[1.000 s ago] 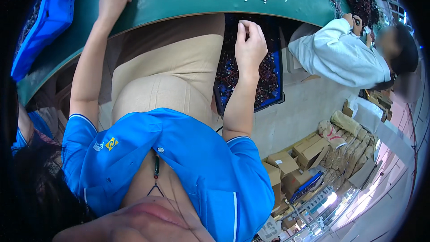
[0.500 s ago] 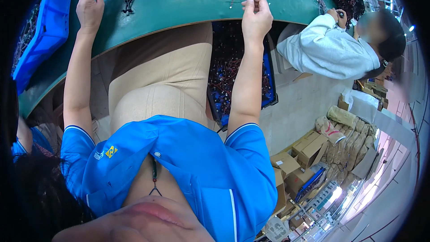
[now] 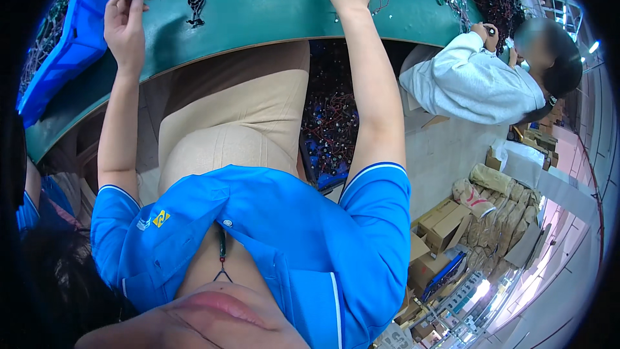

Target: Assembling small black electronic components on a production line workbench.

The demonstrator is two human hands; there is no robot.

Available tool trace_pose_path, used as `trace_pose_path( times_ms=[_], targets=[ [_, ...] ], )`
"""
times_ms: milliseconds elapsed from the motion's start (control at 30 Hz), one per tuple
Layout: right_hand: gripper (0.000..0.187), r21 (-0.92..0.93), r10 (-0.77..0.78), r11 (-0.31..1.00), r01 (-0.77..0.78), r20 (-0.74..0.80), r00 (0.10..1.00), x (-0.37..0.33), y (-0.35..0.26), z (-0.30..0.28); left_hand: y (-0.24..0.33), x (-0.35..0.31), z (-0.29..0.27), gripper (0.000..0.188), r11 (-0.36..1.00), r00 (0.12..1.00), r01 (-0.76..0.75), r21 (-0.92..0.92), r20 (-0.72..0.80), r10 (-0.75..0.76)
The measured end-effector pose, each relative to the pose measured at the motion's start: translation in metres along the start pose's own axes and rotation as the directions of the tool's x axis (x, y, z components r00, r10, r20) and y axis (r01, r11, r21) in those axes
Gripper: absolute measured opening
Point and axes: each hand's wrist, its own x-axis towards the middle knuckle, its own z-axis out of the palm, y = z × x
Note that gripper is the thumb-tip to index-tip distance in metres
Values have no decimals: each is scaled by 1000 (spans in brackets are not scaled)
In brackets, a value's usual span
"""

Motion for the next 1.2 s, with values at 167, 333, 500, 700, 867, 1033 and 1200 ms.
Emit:
trace_pose_path(
  times_ms=[167, 333, 500, 700, 867, 1033, 1200],
  targets=[
    [16, -660, -21, 748, 72, 85, 996, 9, 19, 34, 31, -58, -17, 31, 998, 968, 14, -68, 250, 4],
    [19, -663, 294, 738, -127, 147, 944, 28, -10, 26, 39, -129, -29, 32, 905, 824, 415, -90, 460, -332],
    [20, -408, 502, 753, -516, -151, 852, 68, 8, -4, 29, -179, -25, 34, 808, 646, 589, 2, 599, -472],
    [19, -211, 430, 853, -478, -235, 872, 95, 66, -38, 23, -173, -10, 33, 707, 591, 703, -76, 616, -522],
    [16, 55, 376, 927, -372, -101, 921, 90, -3, -18, 23, -180, -9, 32, 687, 571, 723, -72, 621, -537],
    [13, 329, 285, 904, -272, 8, 958, 88, -47, -26, 24, -179, -9, 31, 663, 563, 744, -80, 610, -558],
    [13, 584, 188, 784, -212, 102, 977, 72, -110, -18, 30, -175, -9, 29, 613, 558, 781, -122, 579, -595]
  ],
)
